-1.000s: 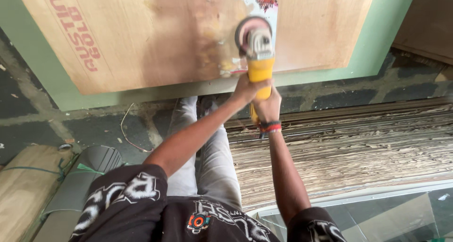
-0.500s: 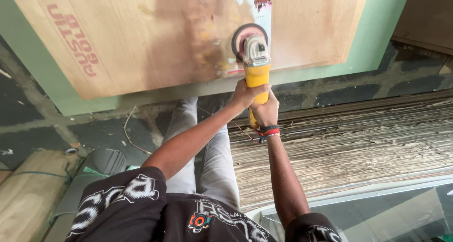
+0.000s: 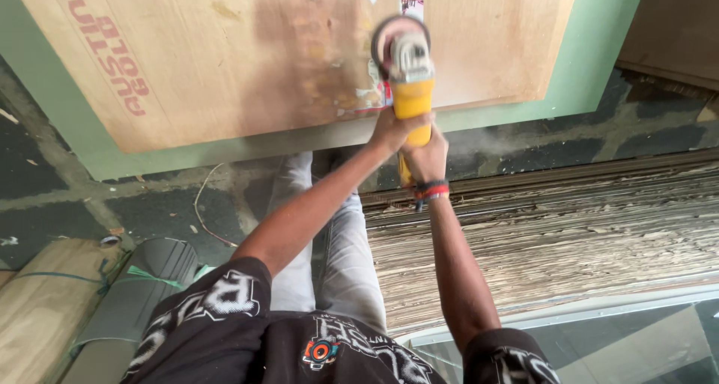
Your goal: The person sands a wooden board using a power sander, moving it across the surface and edges while another person helps to steady the workpiece.
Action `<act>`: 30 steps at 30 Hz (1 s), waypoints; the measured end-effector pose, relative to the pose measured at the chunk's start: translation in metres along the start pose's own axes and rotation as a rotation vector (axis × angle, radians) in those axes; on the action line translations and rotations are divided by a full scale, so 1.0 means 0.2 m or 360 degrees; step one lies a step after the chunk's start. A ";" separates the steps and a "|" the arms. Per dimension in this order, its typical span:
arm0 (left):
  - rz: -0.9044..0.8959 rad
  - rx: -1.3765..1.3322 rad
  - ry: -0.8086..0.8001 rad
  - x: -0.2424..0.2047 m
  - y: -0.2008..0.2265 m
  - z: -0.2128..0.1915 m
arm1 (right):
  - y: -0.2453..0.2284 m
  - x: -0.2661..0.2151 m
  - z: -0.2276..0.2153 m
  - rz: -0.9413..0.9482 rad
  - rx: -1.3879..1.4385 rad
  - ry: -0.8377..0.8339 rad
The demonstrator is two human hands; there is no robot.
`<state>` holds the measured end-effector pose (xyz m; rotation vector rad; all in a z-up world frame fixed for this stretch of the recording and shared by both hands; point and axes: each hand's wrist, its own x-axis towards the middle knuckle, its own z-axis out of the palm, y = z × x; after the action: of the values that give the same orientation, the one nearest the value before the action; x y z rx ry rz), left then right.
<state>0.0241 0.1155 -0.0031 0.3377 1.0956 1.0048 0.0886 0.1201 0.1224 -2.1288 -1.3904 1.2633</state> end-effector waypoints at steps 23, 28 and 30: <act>-0.0064 -0.0197 0.0005 0.06 0.08 0.15 | 0.06 0.14 -0.14 -0.0067 -0.0122 -0.0061; -0.0042 -0.0307 0.0004 0.01 -0.02 0.22 | 0.16 0.10 -0.19 -0.0008 -0.0169 -0.0082; -0.0021 -0.0215 0.0029 -0.01 -0.02 0.22 | 0.15 0.10 -0.18 0.0013 -0.0172 -0.0100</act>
<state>0.0629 0.1226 0.0151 0.2125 1.0391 1.0659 0.1379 0.1300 0.1144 -2.1843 -1.5093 1.2959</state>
